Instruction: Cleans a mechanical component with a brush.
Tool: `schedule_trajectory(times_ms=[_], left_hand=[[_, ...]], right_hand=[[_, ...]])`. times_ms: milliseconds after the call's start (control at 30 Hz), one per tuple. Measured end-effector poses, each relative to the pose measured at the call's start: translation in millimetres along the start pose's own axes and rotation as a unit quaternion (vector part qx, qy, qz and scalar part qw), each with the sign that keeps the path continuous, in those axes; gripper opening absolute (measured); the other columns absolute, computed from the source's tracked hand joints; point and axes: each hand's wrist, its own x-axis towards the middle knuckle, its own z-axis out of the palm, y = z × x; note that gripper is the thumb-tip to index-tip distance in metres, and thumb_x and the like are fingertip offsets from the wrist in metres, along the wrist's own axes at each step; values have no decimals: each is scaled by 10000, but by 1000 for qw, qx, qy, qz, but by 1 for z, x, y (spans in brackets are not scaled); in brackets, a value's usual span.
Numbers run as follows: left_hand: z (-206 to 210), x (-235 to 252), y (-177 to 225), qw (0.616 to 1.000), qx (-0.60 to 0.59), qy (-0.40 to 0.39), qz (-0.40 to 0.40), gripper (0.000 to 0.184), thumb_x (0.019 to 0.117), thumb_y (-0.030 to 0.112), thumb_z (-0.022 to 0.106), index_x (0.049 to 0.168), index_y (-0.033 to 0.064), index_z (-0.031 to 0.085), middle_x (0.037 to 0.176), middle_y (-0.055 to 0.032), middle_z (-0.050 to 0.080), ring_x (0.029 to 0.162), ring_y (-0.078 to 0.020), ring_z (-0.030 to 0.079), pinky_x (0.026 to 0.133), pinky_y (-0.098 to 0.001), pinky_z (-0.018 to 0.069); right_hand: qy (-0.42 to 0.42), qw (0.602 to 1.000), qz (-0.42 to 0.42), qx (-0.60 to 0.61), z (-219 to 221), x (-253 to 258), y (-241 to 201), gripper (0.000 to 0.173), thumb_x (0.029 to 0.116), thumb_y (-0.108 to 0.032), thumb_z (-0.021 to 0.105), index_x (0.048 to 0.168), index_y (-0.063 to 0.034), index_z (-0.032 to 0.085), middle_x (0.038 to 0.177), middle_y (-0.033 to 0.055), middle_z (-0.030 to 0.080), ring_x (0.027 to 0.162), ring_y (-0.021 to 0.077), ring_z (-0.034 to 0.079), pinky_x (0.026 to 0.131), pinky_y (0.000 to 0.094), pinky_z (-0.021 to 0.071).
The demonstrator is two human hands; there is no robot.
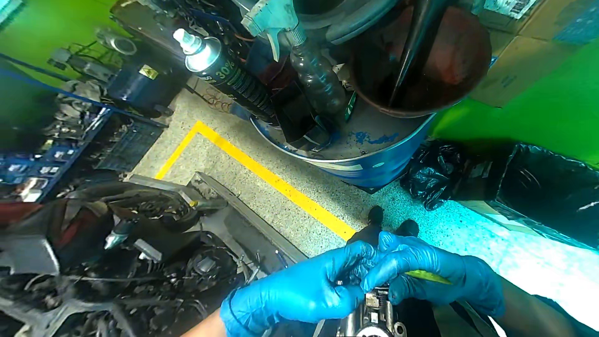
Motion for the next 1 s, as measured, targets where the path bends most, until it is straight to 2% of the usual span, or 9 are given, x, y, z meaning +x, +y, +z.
schedule_trajectory(times_ms=[100, 267, 333, 433, 533, 633, 767, 900, 1000], left_hand=[[-2, -6, -7, 999, -26, -17, 10, 463, 959, 75, 576, 1394, 17, 430, 1186, -33, 603, 1064, -31, 604, 928, -238, 525], [5, -11, 1, 999, -34, 12, -28, 452, 974, 82, 597, 1404, 35, 466, 1187, -36, 623, 1051, -43, 622, 922, -249, 540], [8, -15, 6, 999, -13, 28, -28, 412, 980, 83, 597, 1378, 20, 511, 1195, -42, 627, 1062, -38, 619, 928, -236, 537], [15, -20, 10, 997, 36, 70, 9, 229, 975, 94, 618, 1177, -6, 659, 1083, -29, 648, 998, 0, 600, 855, -169, 517], [18, -23, 9, 995, 52, 74, 29, 328, 967, 86, 641, 1282, 0, 659, 1224, -88, 630, 1132, -37, 589, 952, -188, 510], [20, -27, 4, 992, 76, 83, 53, 384, 957, 106, 644, 1321, -16, 621, 1259, -150, 602, 1185, -137, 554, 1003, -260, 477], [35, -41, 6, 970, 152, 172, 80, 388, 944, 153, 622, 1279, -41, 603, 1258, -206, 597, 1193, -188, 553, 1012, -297, 466], [42, -37, 7, 952, 208, 201, 99, 420, 919, 206, 612, 1229, -77, 599, 1210, -275, 575, 1169, -268, 545, 999, -330, 458], [42, -34, 7, 941, 234, 215, 115, 396, 928, 210, 573, 1204, -71, 617, 1166, -268, 594, 1130, -264, 566, 971, -315, 470]], right_hand=[[-5, 1000, 10, 0, 2, 2, 8, 237, 1049, -215, 584, 1204, -76, 698, 1065, 94, 697, 946, 107, 550, 886, 262, 403], [-8, 1000, 2, -4, 4, 5, 9, 218, 1048, -199, 586, 1183, -72, 703, 1071, 93, 711, 958, 114, 567, 903, 281, 405], [-17, 999, -8, -49, 1, 9, 3, 189, 1037, -164, 602, 1181, -91, 699, 1033, 109, 710, 940, 156, 595, 903, 320, 436], [-28, 986, -20, -166, -2, 18, -12, 222, 1006, -171, 652, 1223, -151, 693, 847, 107, 642, 793, 222, 560, 791, 370, 447], [12, 967, 10, -252, -11, 20, -35, 308, 1013, -239, 644, 1313, -172, 617, 934, 84, 667, 841, 214, 619, 779, 362, 507], [203, 967, 32, -152, -25, 12, -59, 189, 1012, -354, 632, 1158, -234, 619, 1045, -57, 651, 923, 56, 659, 780, 218, 585], [380, 915, 24, 131, -5, 5, -82, 101, 996, -217, 653, 1090, -190, 678, 940, -13, 712, 748, 94, 705, 631, 242, 605], [354, 904, 135, 199, 32, 12, -60, 95, 1019, -151, 613, 1113, -164, 625, 925, -9, 703, 691, 81, 687, 565, 239, 598], [358, 896, 140, 222, 24, 22, -47, 57, 999, -149, 643, 1050, -146, 617, 870, 19, 693, 673, 99, 686, 573, 252, 599]])
